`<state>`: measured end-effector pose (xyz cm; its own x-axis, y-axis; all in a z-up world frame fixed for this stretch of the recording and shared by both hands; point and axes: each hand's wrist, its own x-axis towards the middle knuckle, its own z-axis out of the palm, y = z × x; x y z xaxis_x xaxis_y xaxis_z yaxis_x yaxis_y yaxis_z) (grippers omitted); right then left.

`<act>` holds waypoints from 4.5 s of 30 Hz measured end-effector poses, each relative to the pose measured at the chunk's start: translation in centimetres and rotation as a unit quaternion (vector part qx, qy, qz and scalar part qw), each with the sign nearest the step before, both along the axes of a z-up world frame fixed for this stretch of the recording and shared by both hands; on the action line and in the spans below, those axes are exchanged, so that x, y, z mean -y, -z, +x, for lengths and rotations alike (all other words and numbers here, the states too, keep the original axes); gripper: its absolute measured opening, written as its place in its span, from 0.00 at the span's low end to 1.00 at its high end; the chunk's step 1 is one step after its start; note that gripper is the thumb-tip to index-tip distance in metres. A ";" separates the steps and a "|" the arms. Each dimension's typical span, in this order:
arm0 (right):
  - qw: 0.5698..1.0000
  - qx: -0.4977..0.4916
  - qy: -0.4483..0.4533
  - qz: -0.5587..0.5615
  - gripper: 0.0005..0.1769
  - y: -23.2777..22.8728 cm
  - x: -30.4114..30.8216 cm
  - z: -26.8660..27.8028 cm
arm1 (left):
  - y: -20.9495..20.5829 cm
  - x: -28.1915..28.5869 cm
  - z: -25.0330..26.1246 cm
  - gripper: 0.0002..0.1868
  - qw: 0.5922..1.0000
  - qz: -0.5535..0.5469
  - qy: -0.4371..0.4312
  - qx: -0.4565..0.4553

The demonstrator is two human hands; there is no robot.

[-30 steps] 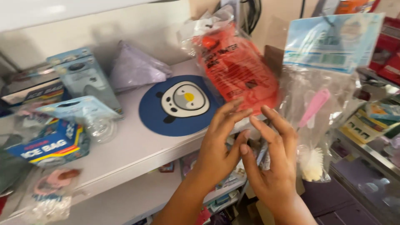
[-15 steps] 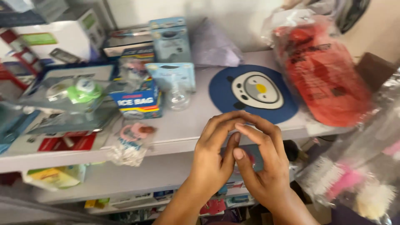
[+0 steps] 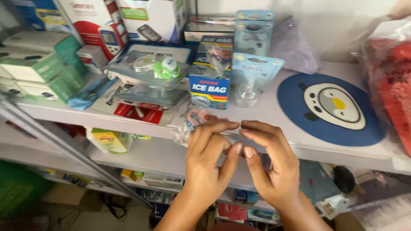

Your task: The person organizes baby supplies on a shelf by picking up items like pacifiers and bottle brushes, examining their packaging, and placing them back. They handle multiple items including a pacifier, bottle brushes, and a hot water bag, moving them around the shelf to arrange them.

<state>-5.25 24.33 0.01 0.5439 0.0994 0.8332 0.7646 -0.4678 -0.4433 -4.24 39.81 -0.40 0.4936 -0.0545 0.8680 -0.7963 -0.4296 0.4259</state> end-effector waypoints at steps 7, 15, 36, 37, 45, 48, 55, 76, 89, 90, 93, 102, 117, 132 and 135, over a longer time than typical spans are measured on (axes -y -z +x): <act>0.997 -0.013 -0.036 -0.064 0.21 -0.6 -3.1 1.8 | 0.1 -3.5 -0.6 0.13 0.985 0.071 -0.154 -0.021; 0.979 -0.003 -0.040 -0.198 0.34 -1.2 -5.0 3.7 | 0.2 -6.0 -1.3 0.30 0.962 0.133 -0.217 -0.100; 0.990 -0.042 0.095 -0.099 0.12 0.3 -0.3 3.6 | 1.7 -1.6 1.1 0.24 0.985 0.102 -0.133 -0.031; 0.989 -0.041 0.101 -0.097 0.12 0.2 0.4 3.6 | 1.4 -1.1 1.3 0.24 0.986 0.104 -0.127 -0.029; 0.977 0.001 0.205 -0.055 0.10 -0.3 5.0 2.8 | 0.5 2.7 1.9 0.23 0.994 0.094 -0.045 -0.012; 0.973 -0.017 0.206 -0.099 0.10 0.0 6.4 2.8 | 1.1 4.2 2.4 0.21 0.992 0.120 -0.029 -0.003; 0.974 -0.040 0.194 -0.108 0.12 0.4 6.8 2.6 | 1.7 5.2 2.9 0.21 0.987 0.154 -0.038 -0.006; 0.990 -0.012 0.002 -0.141 0.14 -1.6 -4.5 4.3 | 1.7 -4.5 1.7 0.19 0.966 0.076 -0.246 -0.013; 0.979 -0.005 0.027 -0.202 0.13 -1.5 -6.5 6.1 | 2.7 -6.0 2.2 0.24 0.965 0.085 -0.245 -0.050; 0.981 -0.003 0.016 -0.194 0.13 -1.6 -6.4 6.0 | 2.7 -6.0 2.4 0.24 0.964 0.084 -0.246 -0.048; 0.982 -0.020 0.010 -0.186 0.11 -1.4 -6.0 6.0 | 2.7 -6.0 2.3 0.25 0.964 0.087 -0.247 -0.048; 0.989 -0.070 -0.010 -0.126 0.10 -1.2 -5.5 5.9 | 2.4 -5.7 1.8 0.23 0.970 0.065 -0.232 -0.033; 0.998 -0.041 -0.012 -0.055 0.08 -1.2 0.0 2.7 | 1.0 -1.0 1.6 0.23 0.996 0.049 -0.078 0.012; 0.994 -0.020 0.097 -0.044 0.06 0.1 2.9 2.1 | 1.2 1.9 2.7 0.14 0.998 0.046 -0.038 -0.008; 0.993 -0.058 0.104 -0.011 0.07 -0.4 2.8 1.6 | 1.1 2.0 2.7 0.10 0.999 0.016 -0.028 -0.007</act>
<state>-3.63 21.58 0.39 0.6470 -0.0080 0.7625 0.5951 -0.6199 -0.5114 -1.57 37.79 -1.51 0.5091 -0.0546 0.8590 -0.7643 -0.4876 0.4220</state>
